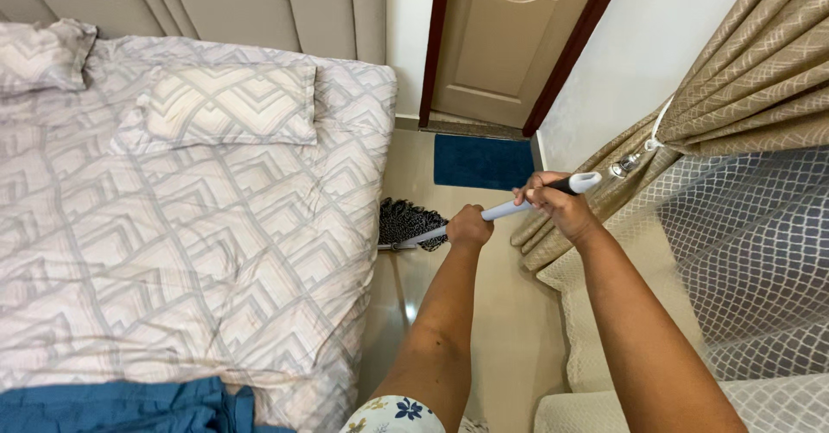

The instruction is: The person mops the floor in a bedroom by hand using a mop and bucket, maneuvering the tool around a bed and curtains.

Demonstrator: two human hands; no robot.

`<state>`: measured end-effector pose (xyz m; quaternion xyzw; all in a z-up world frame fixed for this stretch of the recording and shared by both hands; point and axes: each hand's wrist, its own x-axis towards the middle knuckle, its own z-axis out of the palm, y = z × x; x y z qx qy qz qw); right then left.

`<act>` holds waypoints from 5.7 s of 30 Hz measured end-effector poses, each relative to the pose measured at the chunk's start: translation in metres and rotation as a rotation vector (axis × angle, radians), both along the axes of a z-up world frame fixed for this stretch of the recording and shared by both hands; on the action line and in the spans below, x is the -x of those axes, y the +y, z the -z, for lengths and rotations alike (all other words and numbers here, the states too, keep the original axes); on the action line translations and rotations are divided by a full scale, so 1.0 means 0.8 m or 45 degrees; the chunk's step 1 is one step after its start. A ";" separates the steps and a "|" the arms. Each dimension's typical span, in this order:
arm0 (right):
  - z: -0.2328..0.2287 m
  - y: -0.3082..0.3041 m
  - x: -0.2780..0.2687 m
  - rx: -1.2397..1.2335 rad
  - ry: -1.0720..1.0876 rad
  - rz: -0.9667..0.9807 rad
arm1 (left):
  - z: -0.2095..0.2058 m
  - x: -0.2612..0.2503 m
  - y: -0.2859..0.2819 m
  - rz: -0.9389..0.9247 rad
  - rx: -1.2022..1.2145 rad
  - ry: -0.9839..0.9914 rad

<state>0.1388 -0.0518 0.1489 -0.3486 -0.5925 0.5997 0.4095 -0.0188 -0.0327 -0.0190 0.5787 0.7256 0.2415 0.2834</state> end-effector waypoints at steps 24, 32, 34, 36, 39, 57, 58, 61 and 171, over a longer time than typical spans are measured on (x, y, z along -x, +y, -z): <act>-0.048 -0.054 -0.101 -0.230 -0.206 -0.210 | 0.059 -0.206 -0.029 -0.586 -0.253 -0.501; -0.055 -0.093 -0.194 -0.262 -0.357 -0.159 | 0.107 -0.333 -0.033 -0.414 -0.396 -0.580; -0.058 -0.105 -0.217 -0.256 -0.383 -0.127 | 0.113 -0.362 -0.037 -0.293 -0.205 -0.721; -0.062 -0.119 -0.239 -0.252 -0.412 -0.089 | 0.118 -0.391 -0.044 -0.259 -0.249 -0.689; -0.064 -0.145 -0.273 -0.281 -0.523 0.000 | 0.123 -0.436 -0.060 -0.167 -0.308 -0.653; 0.019 -0.199 -0.438 -0.201 0.049 0.612 | 0.033 -0.488 -0.103 0.845 0.150 -0.171; 0.014 -0.202 -0.432 -0.200 0.071 0.620 | 0.022 -0.479 -0.107 0.875 0.175 -0.141; -0.003 -0.195 -0.399 -0.153 0.079 0.667 | -0.008 -0.442 -0.110 0.846 0.172 -0.094; 0.004 -0.248 -0.236 0.066 0.013 0.483 | -0.038 -0.215 -0.150 0.774 0.267 0.223</act>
